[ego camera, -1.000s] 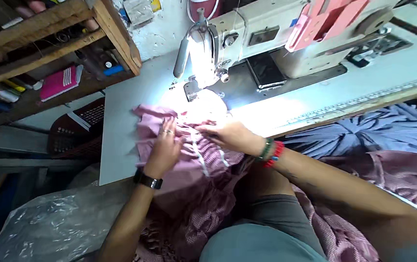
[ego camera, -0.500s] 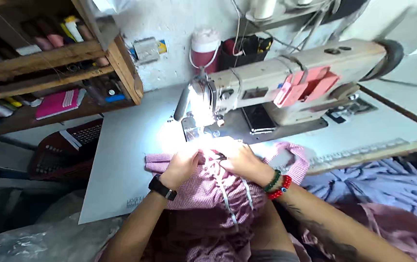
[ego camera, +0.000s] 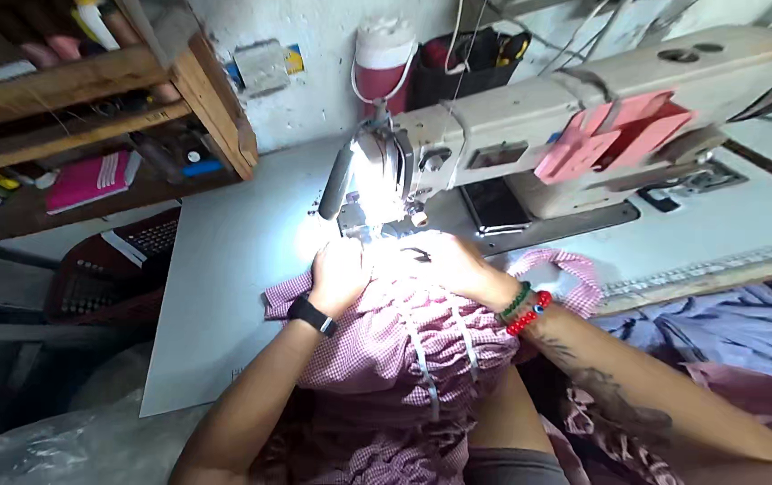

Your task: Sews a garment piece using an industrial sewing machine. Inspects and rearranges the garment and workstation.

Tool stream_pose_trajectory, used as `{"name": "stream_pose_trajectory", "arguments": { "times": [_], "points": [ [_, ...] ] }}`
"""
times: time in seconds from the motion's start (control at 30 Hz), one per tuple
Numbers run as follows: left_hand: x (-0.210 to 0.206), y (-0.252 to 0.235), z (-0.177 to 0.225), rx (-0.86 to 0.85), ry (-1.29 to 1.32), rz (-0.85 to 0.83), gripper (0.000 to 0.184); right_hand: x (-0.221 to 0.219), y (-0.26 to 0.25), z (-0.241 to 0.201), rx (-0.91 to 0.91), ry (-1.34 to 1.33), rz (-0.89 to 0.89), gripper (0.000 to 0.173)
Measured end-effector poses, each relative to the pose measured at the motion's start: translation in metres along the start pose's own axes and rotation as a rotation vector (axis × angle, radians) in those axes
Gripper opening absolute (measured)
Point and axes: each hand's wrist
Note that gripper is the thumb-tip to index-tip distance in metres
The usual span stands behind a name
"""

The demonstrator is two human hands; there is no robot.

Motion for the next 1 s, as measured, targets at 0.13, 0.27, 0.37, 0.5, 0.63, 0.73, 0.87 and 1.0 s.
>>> {"name": "stream_pose_trajectory", "arguments": {
  "times": [0.13, 0.27, 0.37, 0.5, 0.63, 0.73, 0.87, 1.0],
  "points": [
    [-0.008, -0.008, -0.004, -0.036, 0.015, 0.089, 0.036, -0.003, -0.004, 0.007, 0.184, 0.171, -0.127, 0.021],
    [-0.006, 0.003, -0.015, -0.194, 0.099, 0.225, 0.025, -0.009, -0.006, 0.008, 0.252, 0.285, -0.131, 0.028],
    [-0.009, 0.028, -0.014, -0.386, 0.203, 0.193, 0.027, -0.008, -0.008, 0.007, 0.232, 0.292, -0.14, 0.03],
    [-0.018, 0.037, -0.01, -0.309, 0.056, -0.02, 0.047, -0.006, -0.011, 0.01, 0.158, 0.313, -0.137, 0.025],
    [-0.016, 0.021, -0.005, -0.295, 0.005, -0.017, 0.051, -0.004, -0.019, 0.012, 0.084, 0.336, -0.165, 0.029],
    [-0.016, 0.017, -0.003, -0.289, -0.005, -0.001, 0.052, -0.005, -0.018, 0.013, 0.093, 0.296, -0.07, 0.023],
    [-0.017, 0.014, -0.003, -0.277, 0.002, -0.006, 0.051, -0.007, -0.014, 0.016, 0.137, 0.262, 0.024, 0.017],
    [-0.017, 0.013, -0.006, -0.284, 0.032, -0.008, 0.05, -0.007, -0.013, 0.014, 0.118, 0.298, 0.023, 0.023]
  ]
}}
Point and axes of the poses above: each hand's wrist, its own y-axis away from the middle knuckle, its own x-axis out of the back of the hand, z = x × y, and after that the axes turned 14 degrees about x, right-handed
